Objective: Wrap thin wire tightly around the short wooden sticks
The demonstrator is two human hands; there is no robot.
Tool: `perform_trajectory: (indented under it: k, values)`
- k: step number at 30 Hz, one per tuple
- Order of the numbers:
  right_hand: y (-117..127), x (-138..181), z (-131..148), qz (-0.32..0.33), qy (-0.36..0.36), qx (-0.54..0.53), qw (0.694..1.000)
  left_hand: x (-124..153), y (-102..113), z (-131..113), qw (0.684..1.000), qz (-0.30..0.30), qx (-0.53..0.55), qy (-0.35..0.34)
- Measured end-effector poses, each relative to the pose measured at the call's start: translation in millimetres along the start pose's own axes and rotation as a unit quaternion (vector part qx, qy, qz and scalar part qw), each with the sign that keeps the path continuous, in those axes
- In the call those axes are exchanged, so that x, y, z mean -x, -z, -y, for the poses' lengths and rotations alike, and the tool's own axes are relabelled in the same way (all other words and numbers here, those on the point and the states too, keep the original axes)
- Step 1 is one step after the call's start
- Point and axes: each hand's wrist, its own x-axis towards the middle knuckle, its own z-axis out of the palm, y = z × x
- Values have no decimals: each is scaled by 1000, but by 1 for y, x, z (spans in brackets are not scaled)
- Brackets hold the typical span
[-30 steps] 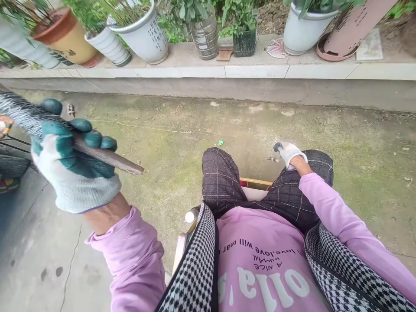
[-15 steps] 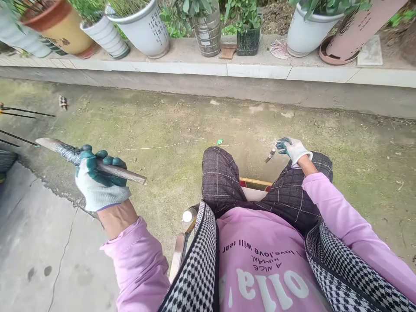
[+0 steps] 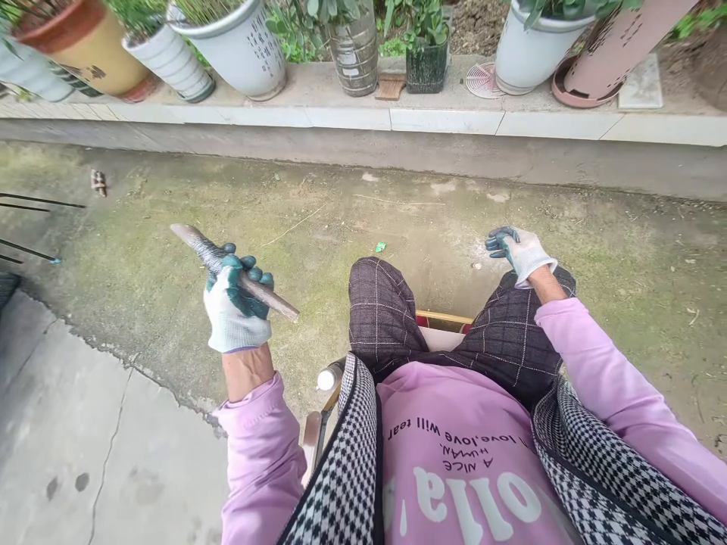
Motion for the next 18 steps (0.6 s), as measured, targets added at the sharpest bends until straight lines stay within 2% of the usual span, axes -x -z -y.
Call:
perform_trajectory:
  k: [2,6,10,14,18]
  values:
    - [1,-4,5,6,10,56,998,8,-12,9,1000,22,-9,20]
    - [4,-15,13,22,-3,179,984,31,-32,23,989,129,-66,37]
    - [13,-16,21,6,-6,273,962,58,-52,34,968,218,-107,62]
    - [11,10,33,-31,36,337,940,81,-79,50,951,271,-109,103]
    - [8,50,48,-85,131,356,922,99,-111,71,952,265,-73,132]
